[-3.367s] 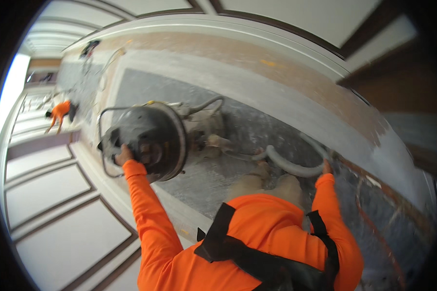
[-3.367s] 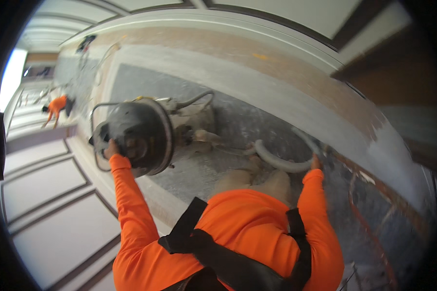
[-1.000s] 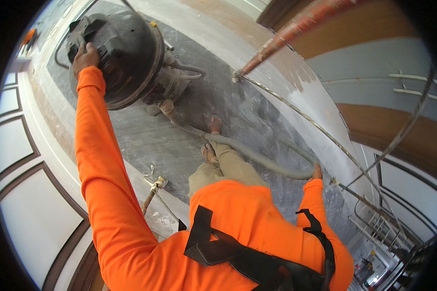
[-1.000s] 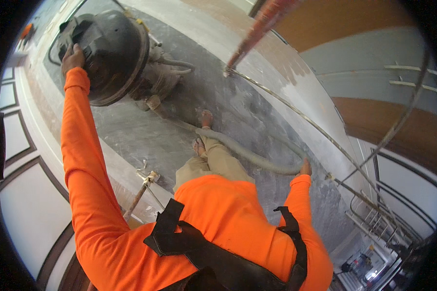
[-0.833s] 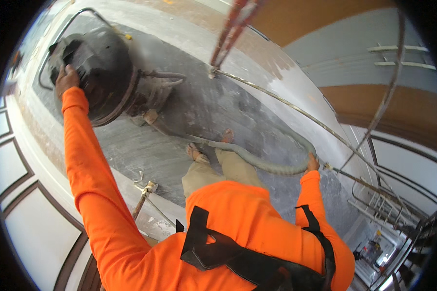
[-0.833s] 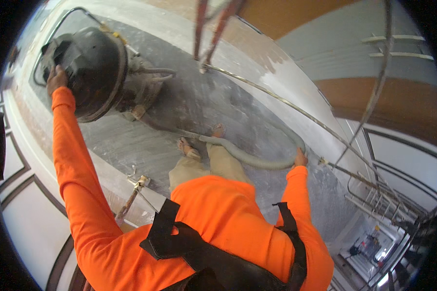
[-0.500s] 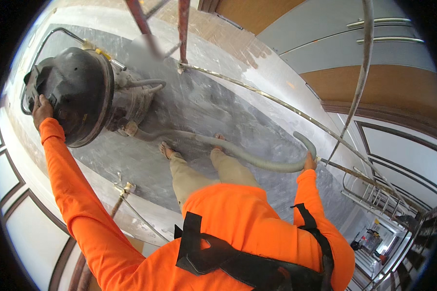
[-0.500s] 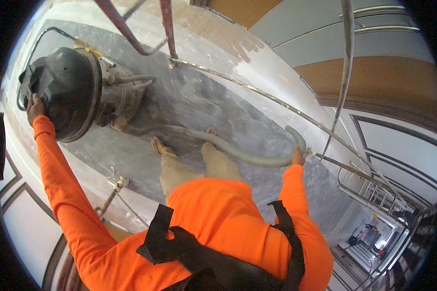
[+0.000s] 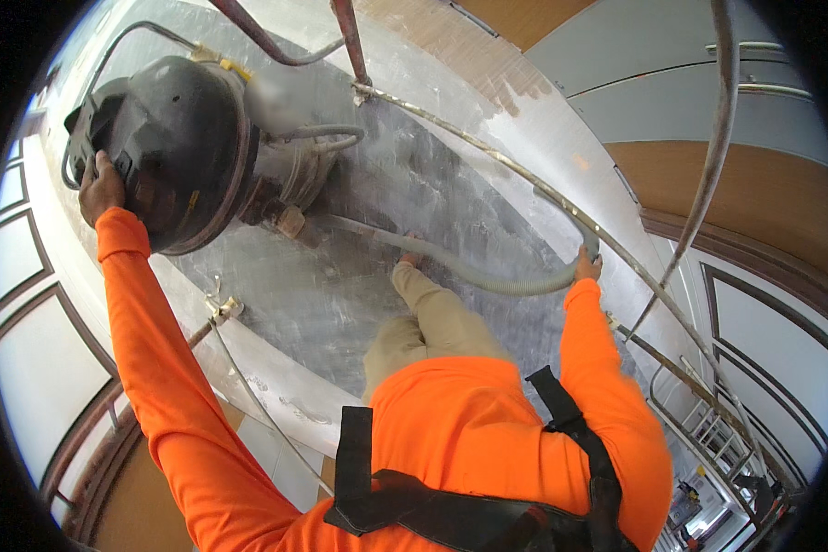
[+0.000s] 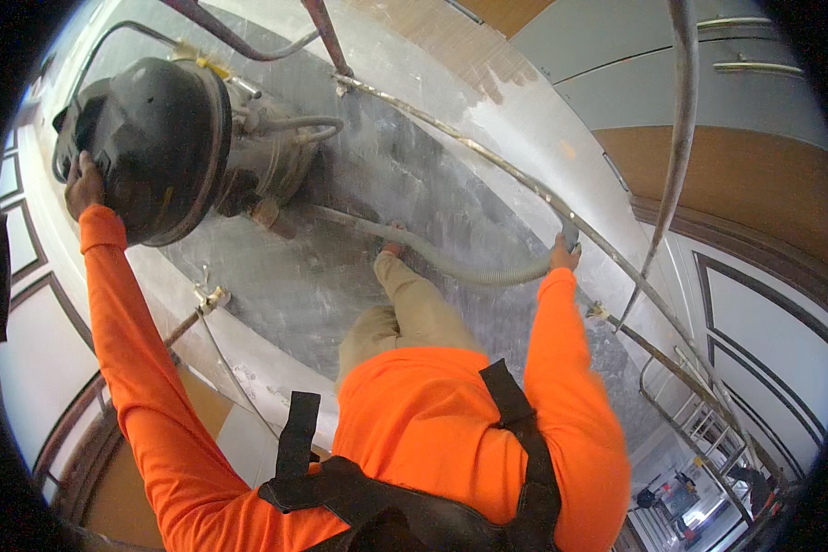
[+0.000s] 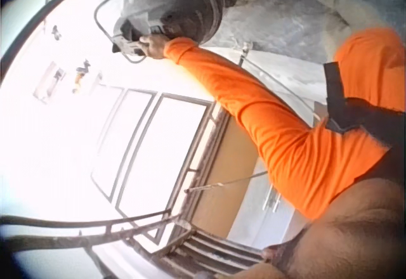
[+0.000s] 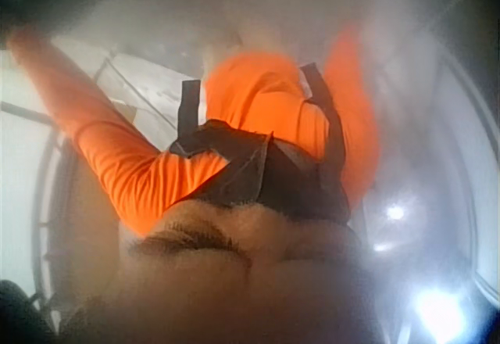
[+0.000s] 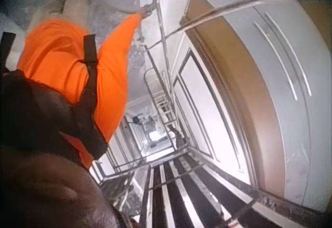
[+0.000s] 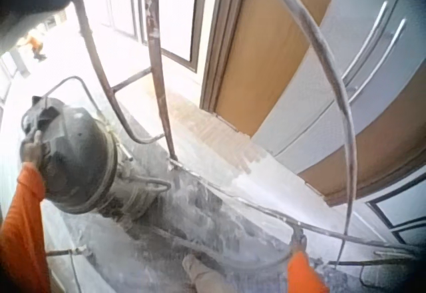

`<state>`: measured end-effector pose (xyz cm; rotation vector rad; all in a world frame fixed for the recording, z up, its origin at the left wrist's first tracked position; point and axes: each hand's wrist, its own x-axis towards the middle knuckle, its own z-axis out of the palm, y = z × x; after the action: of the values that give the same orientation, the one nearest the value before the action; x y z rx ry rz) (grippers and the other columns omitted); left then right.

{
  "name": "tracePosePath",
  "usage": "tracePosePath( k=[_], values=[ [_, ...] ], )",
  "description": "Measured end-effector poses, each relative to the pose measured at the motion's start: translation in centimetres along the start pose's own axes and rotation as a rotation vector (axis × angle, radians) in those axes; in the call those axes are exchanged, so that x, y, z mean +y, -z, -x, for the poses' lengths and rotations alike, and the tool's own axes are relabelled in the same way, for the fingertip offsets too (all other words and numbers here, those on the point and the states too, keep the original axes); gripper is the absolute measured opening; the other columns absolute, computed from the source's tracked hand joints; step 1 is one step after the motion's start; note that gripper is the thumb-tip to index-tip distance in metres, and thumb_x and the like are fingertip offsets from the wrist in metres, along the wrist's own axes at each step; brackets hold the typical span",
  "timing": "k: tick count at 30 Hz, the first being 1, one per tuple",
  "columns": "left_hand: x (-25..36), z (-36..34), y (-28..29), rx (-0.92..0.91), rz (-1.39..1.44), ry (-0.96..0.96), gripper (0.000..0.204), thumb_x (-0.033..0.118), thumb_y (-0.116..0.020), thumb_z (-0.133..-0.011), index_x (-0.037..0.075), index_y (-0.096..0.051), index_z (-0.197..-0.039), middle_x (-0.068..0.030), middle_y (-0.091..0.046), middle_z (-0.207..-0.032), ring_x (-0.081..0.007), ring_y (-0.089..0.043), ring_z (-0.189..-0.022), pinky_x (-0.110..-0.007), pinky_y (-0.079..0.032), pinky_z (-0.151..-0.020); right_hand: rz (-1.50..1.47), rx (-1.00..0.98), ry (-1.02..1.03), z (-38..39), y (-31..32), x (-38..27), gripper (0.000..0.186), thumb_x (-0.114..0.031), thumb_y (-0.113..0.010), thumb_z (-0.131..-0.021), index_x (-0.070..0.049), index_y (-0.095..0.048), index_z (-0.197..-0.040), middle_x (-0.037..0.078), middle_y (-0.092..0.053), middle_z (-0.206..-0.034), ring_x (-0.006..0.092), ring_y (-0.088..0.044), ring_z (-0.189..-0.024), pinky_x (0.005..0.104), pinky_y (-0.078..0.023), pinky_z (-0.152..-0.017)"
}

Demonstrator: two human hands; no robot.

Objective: The person uses a vacuum hose to clean dust and debris from a wall and floor surface while standing on a high platform.

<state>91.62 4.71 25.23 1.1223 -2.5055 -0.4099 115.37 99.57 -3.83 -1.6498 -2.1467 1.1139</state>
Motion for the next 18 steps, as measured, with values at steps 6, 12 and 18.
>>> tracePosePath(
  k=[6, 12, 18],
  values=[
    [2.4, 8.1, 3.7, 0.397, 0.228, -0.232, 0.08, 0.061, -0.064, -0.086, 0.005, -0.056, -0.142, -0.0224, -0.058, -0.14, -0.0386, -0.051, -0.134, -0.044, -0.036, -0.115, -0.261, -0.241, 0.103, -2.8, -2.9, -3.1, 0.075, -0.013, -0.081, -0.081, -0.005, -0.043, -0.146, 0.016, -0.061, -0.123, 0.0281, -0.066, -0.095, 0.0402, -0.056, -0.077],
    [-3.9, 42.9, -4.2, 0.188, 0.328, -0.625, 0.065, 0.019, -0.073, -0.09, -0.002, -0.045, -0.146, -0.0226, -0.047, -0.15, -0.0369, -0.047, -0.138, -0.045, -0.037, -0.115, -0.334, -0.408, 0.185, -6.5, -3.1, -4.1, 0.088, -0.018, -0.073, -0.091, -0.013, -0.018, -0.159, 0.013, -0.061, -0.115, 0.0247, -0.065, -0.077, 0.0406, -0.059, -0.06],
    [-14.4, 84.7, -7.8, -0.942, 0.08, -0.044, 0.09, 0.049, -0.074, -0.084, -0.002, -0.038, -0.15, -0.0405, -0.042, -0.143, -0.0535, -0.043, -0.131, -0.056, -0.037, -0.11, -0.183, -0.321, 0.559, -12.2, -9.1, -7.6, 0.086, -0.023, -0.078, -0.087, -0.005, -0.027, -0.154, 0.016, -0.059, -0.119, 0.0229, -0.067, -0.082, 0.0365, -0.058, -0.06]
  ],
)
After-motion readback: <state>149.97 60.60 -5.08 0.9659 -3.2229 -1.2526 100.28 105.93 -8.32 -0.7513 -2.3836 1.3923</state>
